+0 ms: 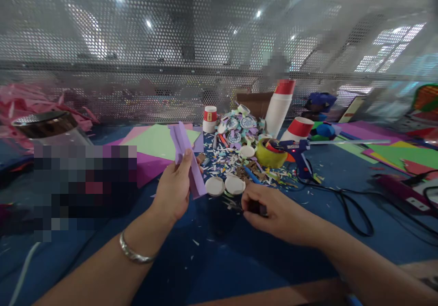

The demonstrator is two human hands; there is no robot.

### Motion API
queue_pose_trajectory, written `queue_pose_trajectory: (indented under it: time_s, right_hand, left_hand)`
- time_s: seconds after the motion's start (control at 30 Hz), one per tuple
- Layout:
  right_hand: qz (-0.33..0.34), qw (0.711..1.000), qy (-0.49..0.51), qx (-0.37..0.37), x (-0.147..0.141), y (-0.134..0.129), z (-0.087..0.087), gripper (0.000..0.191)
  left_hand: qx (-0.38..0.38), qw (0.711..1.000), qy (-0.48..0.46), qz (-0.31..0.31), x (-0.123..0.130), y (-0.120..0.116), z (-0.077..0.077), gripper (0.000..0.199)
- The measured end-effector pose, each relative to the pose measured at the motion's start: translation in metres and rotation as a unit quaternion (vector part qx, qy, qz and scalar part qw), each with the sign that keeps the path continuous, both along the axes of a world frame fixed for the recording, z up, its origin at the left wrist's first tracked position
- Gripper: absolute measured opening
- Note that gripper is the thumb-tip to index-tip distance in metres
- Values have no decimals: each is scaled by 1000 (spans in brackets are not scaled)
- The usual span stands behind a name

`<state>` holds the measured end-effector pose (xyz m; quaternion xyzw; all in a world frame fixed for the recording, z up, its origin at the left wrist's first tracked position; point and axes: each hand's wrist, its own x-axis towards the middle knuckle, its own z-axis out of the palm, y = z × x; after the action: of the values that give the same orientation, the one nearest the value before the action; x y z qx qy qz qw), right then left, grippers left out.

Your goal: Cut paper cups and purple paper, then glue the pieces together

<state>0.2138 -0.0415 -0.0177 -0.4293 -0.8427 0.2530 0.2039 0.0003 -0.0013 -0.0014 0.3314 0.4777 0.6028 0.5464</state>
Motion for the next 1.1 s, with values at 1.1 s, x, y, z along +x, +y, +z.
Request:
queue_pose_trajectory:
  time_s: [1.1]
  right_hand:
    - [-63, 815, 442, -369, -9, 1, 1, 22]
  left_hand:
    - [-68, 982, -159, -72, 3, -1, 10, 27]
